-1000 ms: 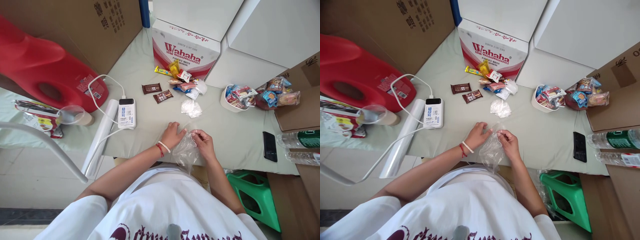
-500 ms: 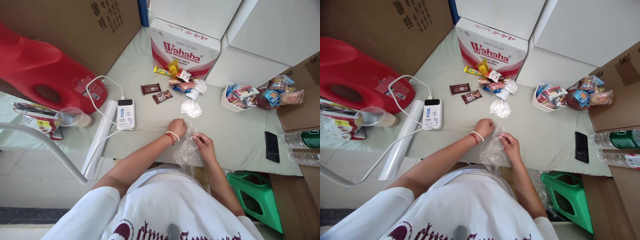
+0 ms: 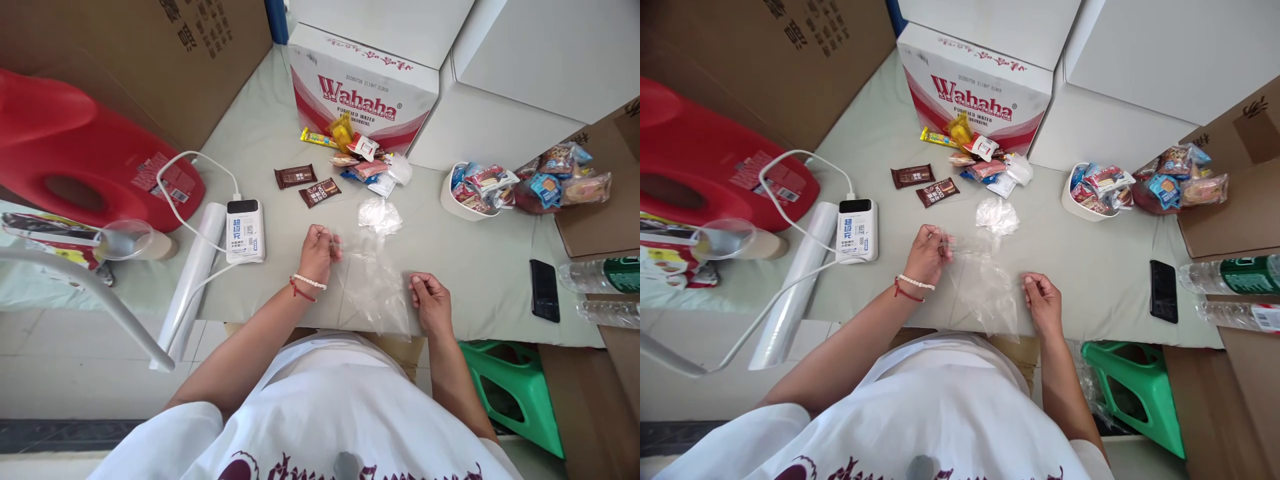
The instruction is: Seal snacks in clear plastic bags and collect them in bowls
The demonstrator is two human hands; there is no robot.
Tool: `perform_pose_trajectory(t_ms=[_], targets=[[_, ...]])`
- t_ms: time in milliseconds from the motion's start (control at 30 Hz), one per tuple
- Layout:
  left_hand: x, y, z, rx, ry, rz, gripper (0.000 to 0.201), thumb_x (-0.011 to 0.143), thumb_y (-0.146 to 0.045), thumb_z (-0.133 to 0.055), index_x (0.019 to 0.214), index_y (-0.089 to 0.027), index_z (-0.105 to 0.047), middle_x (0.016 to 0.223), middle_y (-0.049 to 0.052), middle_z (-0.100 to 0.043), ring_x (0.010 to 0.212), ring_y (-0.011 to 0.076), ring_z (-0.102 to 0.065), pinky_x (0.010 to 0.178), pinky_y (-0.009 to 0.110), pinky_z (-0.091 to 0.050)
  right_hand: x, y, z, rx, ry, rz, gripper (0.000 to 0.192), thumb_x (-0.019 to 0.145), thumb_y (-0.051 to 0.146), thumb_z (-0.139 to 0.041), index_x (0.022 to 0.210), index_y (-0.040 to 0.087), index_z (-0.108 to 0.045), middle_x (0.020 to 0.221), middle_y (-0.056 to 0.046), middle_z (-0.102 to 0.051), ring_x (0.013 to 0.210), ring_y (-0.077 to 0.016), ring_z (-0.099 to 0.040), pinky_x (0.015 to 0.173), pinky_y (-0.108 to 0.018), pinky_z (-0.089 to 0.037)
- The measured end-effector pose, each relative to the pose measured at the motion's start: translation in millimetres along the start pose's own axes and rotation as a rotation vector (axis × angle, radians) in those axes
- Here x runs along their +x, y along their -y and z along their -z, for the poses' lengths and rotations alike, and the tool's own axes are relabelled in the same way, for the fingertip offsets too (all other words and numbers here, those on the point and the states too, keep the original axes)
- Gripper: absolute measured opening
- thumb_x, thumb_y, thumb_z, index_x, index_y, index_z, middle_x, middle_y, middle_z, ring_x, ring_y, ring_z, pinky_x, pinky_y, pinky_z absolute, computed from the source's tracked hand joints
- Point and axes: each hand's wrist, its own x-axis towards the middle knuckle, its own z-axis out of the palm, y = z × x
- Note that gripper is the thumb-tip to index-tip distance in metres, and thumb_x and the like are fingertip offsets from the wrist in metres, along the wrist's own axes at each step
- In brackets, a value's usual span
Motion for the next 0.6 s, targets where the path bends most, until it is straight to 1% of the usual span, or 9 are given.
perform_pose_trajectory(t_ms=[100, 200, 300, 367, 400, 467, 500, 567, 600], targets=[[-8, -13, -3.7, 0.043, 0.030, -0.020, 0.036, 0.095, -0.052, -0.055, 0.087, -0.025, -0.033, 0.076, -0.007, -0.061, 0.042, 0.0030, -0.034, 0.045, 0.019, -0.031, 17, 10, 8, -0.128, 0.038, 0.126, 0.038, 0.090, 0.054, -0.068, 0.104, 0.020, -0.074, 0.089, -0.004, -0.069, 0.069, -0.0136, -0.058, 0.062, -0.027, -0.051], [-31, -33, -8.2, 0.068, 0.226, -0.073, 0.043, 0.093, -0.061, -0.057, 0.088, -0.025, -0.034, 0.077, -0.006, -0.065, 0.038, 0.0019, -0.032, 0.041, 0.019, -0.025, 49, 34, 7, -0.200, 0.165, 0.324, 0.049, 0.089, 0.051, -0.072, 0.131, 0.026, -0.067, 0.127, -0.008, -0.067, 0.115, -0.0217, -0.065, 0.096, -0.036, -0.054], [-62, -56, -10.9, 0.035, 0.472, -0.057, 0.045, 0.091, -0.064, -0.062, 0.090, -0.026, -0.037, 0.081, -0.004, -0.070, 0.033, 0.0015, -0.031, 0.036, 0.018, -0.019, 79, 63, -13, -0.218, 0.531, 0.439, 0.095, 0.079, 0.052, -0.083, 0.160, 0.031, -0.038, 0.158, -0.010, -0.047, 0.151, -0.0270, -0.040, 0.122, -0.047, -0.035], [-78, -69, -8.6, -0.014, 0.580, -0.016, 0.047, 0.089, -0.063, -0.067, 0.089, -0.025, -0.039, 0.083, -0.003, -0.072, 0.030, 0.0012, -0.031, 0.033, 0.017, -0.018, 91, 75, -33, -0.206, 0.792, 0.444, 0.116, 0.071, 0.053, -0.089, 0.165, 0.031, -0.025, 0.162, -0.011, -0.043, 0.155, -0.0285, -0.032, 0.126, -0.050, -0.027], [-82, -74, -5.8, -0.050, 0.612, 0.004, 0.047, 0.087, -0.062, -0.070, 0.088, -0.025, -0.040, 0.083, -0.002, -0.072, 0.030, 0.0012, -0.031, 0.032, 0.017, -0.018, 94, 77, -43, -0.176, 0.915, 0.421, 0.120, 0.068, 0.053, -0.091, 0.165, 0.030, -0.024, 0.159, -0.011, -0.047, 0.153, -0.0290, -0.035, 0.125, -0.049, -0.029], [-83, -79, 3.3, -0.142, 0.626, 0.029, 0.045, 0.086, -0.056, -0.074, 0.088, -0.024, -0.042, 0.083, -0.002, -0.073, 0.029, 0.0011, -0.030, 0.029, 0.016, -0.019, 94, 72, -59, -0.094, 1.122, 0.320, 0.111, 0.067, 0.051, -0.092, 0.161, 0.030, -0.036, 0.145, -0.009, -0.060, 0.143, -0.0288, -0.049, 0.118, -0.045, -0.039], [-80, -80, 9.3, -0.192, 0.608, 0.038, 0.043, 0.087, -0.052, -0.075, 0.088, -0.024, -0.043, 0.083, -0.002, -0.074, 0.029, 0.0010, -0.030, 0.028, 0.015, -0.019, 92, 67, -64, -0.047, 1.185, 0.258, 0.097, 0.069, 0.050, -0.091, 0.154, 0.030, -0.049, 0.137, -0.008, -0.065, 0.135, -0.0283, -0.056, 0.113, -0.042, -0.045], [-66, -76, 22.4, -0.277, 0.529, 0.070, 0.034, 0.091, -0.041, -0.073, 0.090, -0.023, -0.045, 0.087, -0.001, -0.076, 0.029, 0.0004, -0.031, 0.028, 0.014, -0.020, 83, 52, -68, 0.082, 1.203, 0.159, 0.057, 0.072, 0.051, -0.089, 0.121, 0.026, -0.074, 0.123, -0.007, -0.071, 0.122, -0.0275, -0.063, 0.104, -0.040, -0.050], [-58, -72, 28.9, -0.307, 0.471, 0.098, 0.028, 0.093, -0.036, -0.071, 0.090, -0.022, -0.046, 0.090, 0.000, -0.077, 0.030, 0.0000, -0.031, 0.029, 0.013, -0.021, 78, 46, -67, 0.160, 1.156, 0.133, 0.040, 0.074, 0.051, -0.087, 0.102, 0.024, -0.078, 0.117, -0.006, -0.072, 0.118, -0.0267, -0.065, 0.104, -0.040, -0.051]])
